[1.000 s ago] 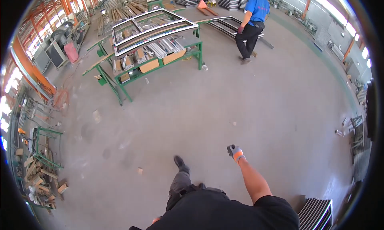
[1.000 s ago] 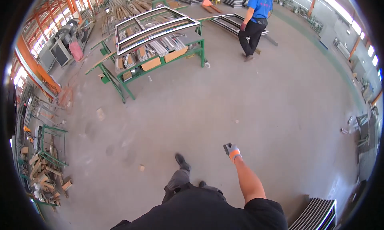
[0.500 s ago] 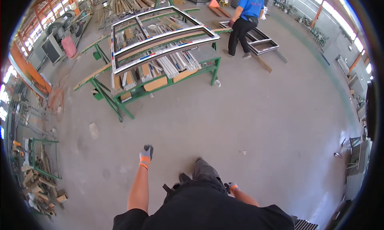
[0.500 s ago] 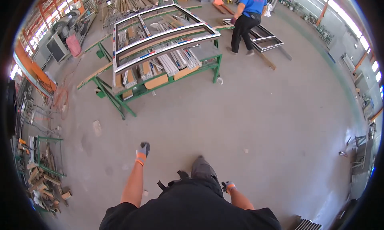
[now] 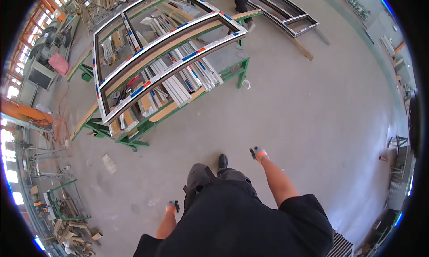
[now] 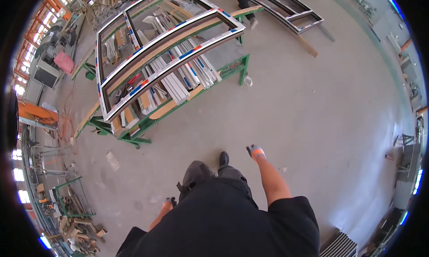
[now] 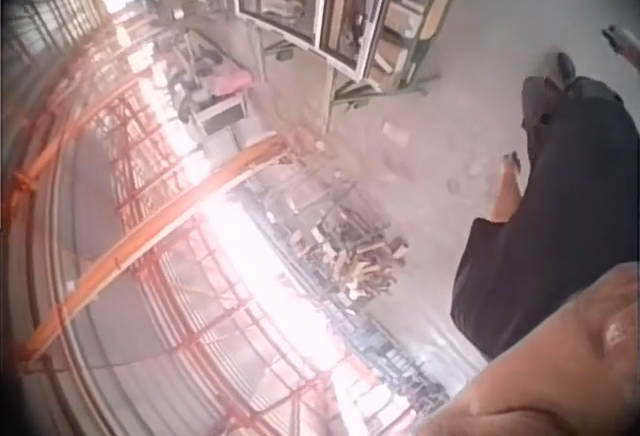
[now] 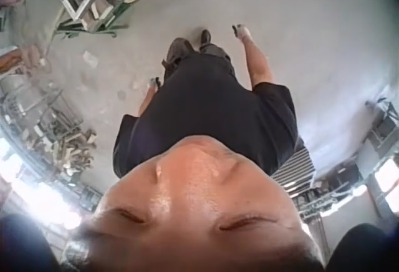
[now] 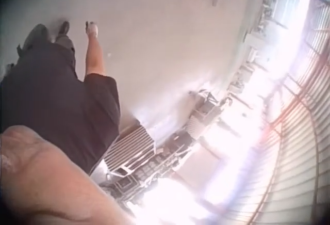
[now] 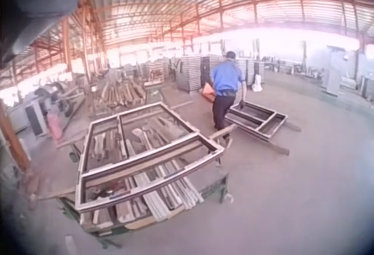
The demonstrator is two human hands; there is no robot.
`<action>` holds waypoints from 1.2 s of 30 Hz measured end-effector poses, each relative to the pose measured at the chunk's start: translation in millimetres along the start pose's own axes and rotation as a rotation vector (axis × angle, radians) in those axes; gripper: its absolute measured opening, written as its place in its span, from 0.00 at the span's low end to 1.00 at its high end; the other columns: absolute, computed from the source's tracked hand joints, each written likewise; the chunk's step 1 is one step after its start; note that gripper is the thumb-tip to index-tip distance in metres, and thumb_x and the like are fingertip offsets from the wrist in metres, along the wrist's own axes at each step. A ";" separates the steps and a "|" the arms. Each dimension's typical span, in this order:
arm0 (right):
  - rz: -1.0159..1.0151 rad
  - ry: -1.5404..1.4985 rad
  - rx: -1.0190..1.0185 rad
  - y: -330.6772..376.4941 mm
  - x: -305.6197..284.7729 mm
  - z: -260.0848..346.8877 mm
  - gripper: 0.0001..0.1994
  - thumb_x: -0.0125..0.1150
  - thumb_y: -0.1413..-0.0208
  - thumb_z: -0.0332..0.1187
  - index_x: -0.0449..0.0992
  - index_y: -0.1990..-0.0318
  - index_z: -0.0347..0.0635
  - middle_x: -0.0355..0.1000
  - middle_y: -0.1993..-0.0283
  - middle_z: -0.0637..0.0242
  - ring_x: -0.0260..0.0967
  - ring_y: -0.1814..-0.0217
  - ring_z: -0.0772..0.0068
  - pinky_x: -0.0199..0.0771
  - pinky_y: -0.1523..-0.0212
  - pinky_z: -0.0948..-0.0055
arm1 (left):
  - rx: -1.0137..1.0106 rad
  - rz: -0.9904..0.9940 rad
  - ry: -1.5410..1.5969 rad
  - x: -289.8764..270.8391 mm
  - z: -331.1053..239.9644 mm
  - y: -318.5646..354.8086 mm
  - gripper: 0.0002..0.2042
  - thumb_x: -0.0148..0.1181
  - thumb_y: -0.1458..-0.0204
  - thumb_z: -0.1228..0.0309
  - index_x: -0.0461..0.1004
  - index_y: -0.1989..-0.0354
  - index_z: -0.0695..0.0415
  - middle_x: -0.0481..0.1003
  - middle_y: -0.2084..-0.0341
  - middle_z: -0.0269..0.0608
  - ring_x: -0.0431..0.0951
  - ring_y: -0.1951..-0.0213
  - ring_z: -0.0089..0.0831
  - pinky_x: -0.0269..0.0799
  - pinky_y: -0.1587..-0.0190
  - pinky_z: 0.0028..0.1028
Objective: Moving and organizing aluminum window frames in a fabrication workshop and using a miter saw.
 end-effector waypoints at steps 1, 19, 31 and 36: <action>0.048 -0.119 0.096 -30.0 -16.8 79.3 0.25 0.44 0.41 0.54 0.75 0.52 0.41 0.70 0.47 0.45 0.66 0.44 0.41 0.68 0.44 0.53 | 0.002 -0.039 -0.009 -3.6 -15.7 5.0 0.07 0.53 0.46 0.62 0.74 0.68 0.50 0.69 0.86 0.38 0.68 0.87 0.31 0.60 0.86 0.33; -0.226 0.394 -0.173 -443.2 -57.5 641.9 0.28 0.63 0.49 0.47 0.68 0.45 0.37 0.70 0.47 0.50 0.65 0.41 0.52 0.68 0.44 0.57 | 0.434 -0.216 0.226 63.6 -589.2 -89.2 0.06 0.58 0.44 0.71 0.76 0.61 0.57 0.76 0.76 0.35 0.73 0.78 0.23 0.65 0.79 0.21; -0.050 0.038 0.003 -575.3 -102.4 649.7 0.17 0.57 0.50 0.37 0.74 0.54 0.38 0.75 0.56 0.47 0.72 0.54 0.43 0.72 0.51 0.54 | 0.197 -0.487 0.241 176.6 -644.0 -68.0 0.04 0.57 0.45 0.75 0.76 0.62 0.58 0.76 0.77 0.35 0.73 0.79 0.21 0.67 0.78 0.21; -0.099 -0.035 -0.090 -567.2 -187.3 654.6 0.19 0.61 0.52 0.46 0.78 0.59 0.40 0.76 0.63 0.47 0.73 0.55 0.45 0.72 0.53 0.54 | 0.562 -0.426 0.017 257.1 -734.1 -85.4 0.06 0.58 0.45 0.76 0.77 0.60 0.60 0.77 0.74 0.35 0.75 0.71 0.21 0.71 0.67 0.21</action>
Point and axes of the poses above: each hand's wrist, its own y-axis away from the middle knuckle, its own x-axis out of the palm, z = x × y, the point moved 6 cm from there along -y, towards the middle knuckle
